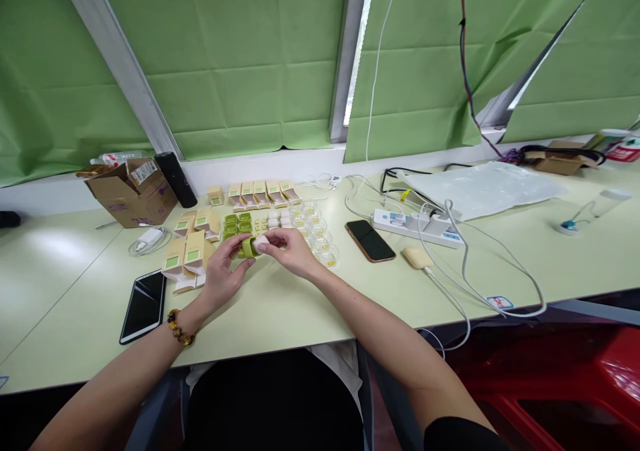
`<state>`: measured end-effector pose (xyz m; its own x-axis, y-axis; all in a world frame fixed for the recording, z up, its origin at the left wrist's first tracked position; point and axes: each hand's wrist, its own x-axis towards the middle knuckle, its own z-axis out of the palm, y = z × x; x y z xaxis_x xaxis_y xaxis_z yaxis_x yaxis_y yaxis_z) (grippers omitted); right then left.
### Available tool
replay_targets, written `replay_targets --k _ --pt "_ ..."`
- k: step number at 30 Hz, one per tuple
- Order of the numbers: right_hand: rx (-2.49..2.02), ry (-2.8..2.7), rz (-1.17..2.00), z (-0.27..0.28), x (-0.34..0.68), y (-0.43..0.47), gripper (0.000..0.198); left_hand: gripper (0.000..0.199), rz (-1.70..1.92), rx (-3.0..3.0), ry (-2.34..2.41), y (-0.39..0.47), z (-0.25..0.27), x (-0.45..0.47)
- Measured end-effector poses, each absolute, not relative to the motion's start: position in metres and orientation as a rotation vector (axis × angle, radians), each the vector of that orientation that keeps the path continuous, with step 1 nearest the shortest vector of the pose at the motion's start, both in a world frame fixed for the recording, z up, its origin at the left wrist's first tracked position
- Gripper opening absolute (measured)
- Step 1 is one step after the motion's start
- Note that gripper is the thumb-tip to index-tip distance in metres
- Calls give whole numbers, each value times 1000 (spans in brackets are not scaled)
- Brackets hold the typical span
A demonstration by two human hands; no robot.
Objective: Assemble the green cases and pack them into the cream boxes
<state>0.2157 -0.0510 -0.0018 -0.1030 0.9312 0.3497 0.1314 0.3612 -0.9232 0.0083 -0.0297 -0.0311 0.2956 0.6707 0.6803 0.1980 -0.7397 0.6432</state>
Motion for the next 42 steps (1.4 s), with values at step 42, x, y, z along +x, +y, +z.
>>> replay_targets --k 42 --pt "-691 -1073 1176 -1 212 -51 47 49 1513 1816 820 -22 -36 9"
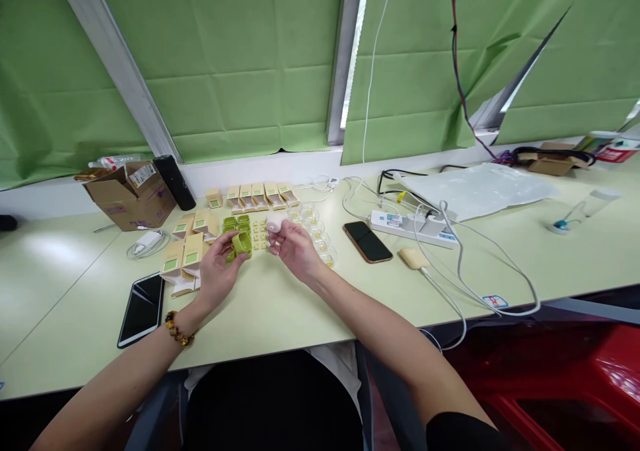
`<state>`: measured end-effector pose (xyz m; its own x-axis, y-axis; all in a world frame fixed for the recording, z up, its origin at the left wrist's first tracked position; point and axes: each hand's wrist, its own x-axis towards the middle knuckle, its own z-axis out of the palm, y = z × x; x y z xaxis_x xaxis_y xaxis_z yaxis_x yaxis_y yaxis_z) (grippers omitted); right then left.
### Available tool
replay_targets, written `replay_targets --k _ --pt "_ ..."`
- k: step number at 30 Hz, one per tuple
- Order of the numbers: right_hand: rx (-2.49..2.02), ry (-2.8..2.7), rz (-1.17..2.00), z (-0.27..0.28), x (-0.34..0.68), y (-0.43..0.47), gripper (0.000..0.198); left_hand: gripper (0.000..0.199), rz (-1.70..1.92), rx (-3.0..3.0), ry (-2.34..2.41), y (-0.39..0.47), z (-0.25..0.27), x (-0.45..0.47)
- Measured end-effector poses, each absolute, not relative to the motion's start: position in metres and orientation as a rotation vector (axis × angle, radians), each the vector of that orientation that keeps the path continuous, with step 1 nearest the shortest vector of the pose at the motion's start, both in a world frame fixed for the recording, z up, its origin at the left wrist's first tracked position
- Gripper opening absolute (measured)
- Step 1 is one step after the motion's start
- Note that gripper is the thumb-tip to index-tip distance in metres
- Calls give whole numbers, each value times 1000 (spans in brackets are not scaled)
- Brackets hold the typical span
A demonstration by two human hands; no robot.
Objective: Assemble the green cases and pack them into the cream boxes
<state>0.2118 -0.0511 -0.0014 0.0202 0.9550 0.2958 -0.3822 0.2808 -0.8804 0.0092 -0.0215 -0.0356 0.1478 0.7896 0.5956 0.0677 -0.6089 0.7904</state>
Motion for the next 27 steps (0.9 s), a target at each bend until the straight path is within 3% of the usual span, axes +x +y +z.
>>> replay_targets --k 11,19,27 --pt "-705 -1030 1310 -7 212 -49 49 50 1495 1838 824 -19 -38 8" --pt "-864 -1266 1006 -16 206 -47 48 47 1440 1964 821 -25 -33 8" --pt "-955 -1377 923 -16 209 -45 45 47 1432 2011 795 -23 -36 8"
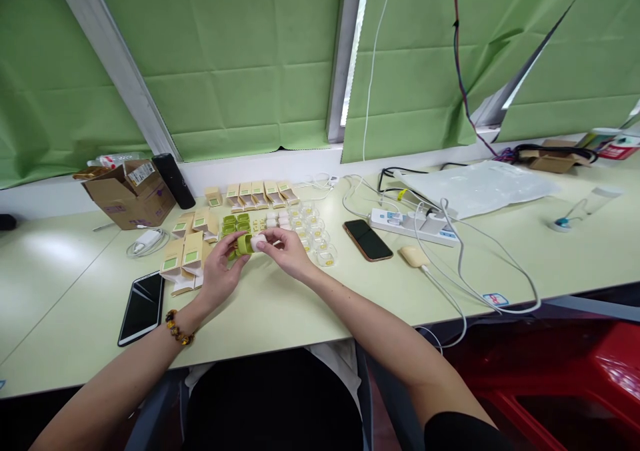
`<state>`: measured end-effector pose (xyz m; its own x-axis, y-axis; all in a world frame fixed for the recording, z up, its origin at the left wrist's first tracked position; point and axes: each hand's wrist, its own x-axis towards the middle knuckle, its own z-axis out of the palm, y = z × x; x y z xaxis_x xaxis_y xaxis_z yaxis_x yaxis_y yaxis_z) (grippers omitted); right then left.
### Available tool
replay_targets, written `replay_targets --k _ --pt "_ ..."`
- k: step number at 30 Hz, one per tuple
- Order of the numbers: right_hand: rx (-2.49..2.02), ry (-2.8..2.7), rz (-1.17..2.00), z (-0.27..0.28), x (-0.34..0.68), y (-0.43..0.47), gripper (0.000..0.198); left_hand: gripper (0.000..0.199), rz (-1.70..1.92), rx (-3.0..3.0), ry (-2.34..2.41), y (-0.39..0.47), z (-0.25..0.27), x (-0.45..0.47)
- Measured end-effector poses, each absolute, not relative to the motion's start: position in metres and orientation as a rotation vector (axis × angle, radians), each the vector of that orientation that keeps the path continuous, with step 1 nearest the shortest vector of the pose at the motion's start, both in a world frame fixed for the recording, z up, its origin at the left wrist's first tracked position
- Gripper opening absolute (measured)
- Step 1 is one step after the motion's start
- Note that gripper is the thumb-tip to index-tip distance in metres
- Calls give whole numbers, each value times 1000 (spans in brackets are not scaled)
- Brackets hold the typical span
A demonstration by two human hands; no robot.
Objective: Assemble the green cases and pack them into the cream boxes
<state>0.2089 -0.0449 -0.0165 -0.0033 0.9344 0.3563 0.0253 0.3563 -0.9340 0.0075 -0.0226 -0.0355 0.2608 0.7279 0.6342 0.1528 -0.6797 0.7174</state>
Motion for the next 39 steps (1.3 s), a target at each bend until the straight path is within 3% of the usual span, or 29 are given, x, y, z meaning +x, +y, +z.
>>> replay_targets --k 25,30,39 --pt "-989 -1380 982 -19 207 -42 40 44 1318 2342 777 -25 -29 7" --pt "-952 -1330 1007 -17 203 -45 44 53 1278 2429 808 -29 -32 9" --pt "-916 -1339 1038 -30 186 -48 50 45 1383 2465 838 -30 -35 9"
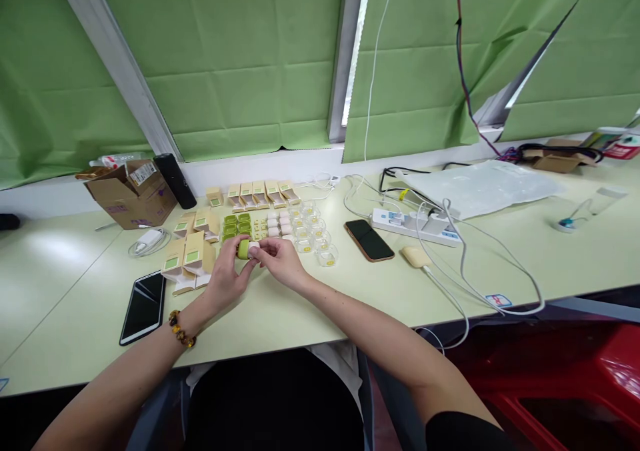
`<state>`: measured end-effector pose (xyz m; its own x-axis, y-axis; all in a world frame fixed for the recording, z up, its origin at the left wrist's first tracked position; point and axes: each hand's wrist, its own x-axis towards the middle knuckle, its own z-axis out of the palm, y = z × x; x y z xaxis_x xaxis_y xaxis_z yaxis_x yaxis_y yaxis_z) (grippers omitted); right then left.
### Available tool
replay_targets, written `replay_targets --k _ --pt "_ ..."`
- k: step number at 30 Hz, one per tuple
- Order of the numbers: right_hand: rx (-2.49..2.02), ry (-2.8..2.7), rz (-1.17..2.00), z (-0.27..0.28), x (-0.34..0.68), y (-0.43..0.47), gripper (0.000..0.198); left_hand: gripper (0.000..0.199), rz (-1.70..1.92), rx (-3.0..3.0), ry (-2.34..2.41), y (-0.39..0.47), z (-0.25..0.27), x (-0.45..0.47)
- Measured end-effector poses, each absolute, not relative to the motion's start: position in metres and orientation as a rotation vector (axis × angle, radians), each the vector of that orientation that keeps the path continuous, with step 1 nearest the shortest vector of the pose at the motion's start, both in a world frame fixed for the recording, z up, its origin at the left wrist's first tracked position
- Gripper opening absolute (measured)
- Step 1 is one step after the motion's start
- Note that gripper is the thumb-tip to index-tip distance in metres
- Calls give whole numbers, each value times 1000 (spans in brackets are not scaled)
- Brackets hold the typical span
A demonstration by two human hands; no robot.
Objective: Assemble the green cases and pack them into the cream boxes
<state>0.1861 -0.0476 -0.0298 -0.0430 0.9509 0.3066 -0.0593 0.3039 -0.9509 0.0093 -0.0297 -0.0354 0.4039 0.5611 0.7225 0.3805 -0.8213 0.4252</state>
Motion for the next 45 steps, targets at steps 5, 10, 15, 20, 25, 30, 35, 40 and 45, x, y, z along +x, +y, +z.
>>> replay_targets --k 5,10,15,20,25,30,35,40,45 --pt "-1001 -1582 687 -25 193 -54 42 53 1304 2144 845 -28 -34 9" --pt "-950 -1867 -86 -22 207 -60 47 62 1177 1739 748 -23 -29 9" --pt "-829 -1999 -376 -30 207 -58 39 62 1078 1672 648 -24 -28 11" --pt "-832 -1995 -343 -35 204 -55 33 61 1033 1688 622 -24 -30 12" --pt "-811 -1989 -431 -37 204 -53 27 60 1022 1691 581 -24 -31 13" --pt "-892 -2024 -475 -40 203 -53 26 58 979 1681 614 -25 -33 13" --pt "-900 -2020 -526 -40 200 -54 28 57 1056 1649 597 -28 -36 17" --pt "-868 -1988 -536 -41 198 -56 27 56 1128 1660 583 -33 -34 18" --pt "-885 -1999 -498 -46 198 -56 34 58 1126 1723 646 -38 -31 17"
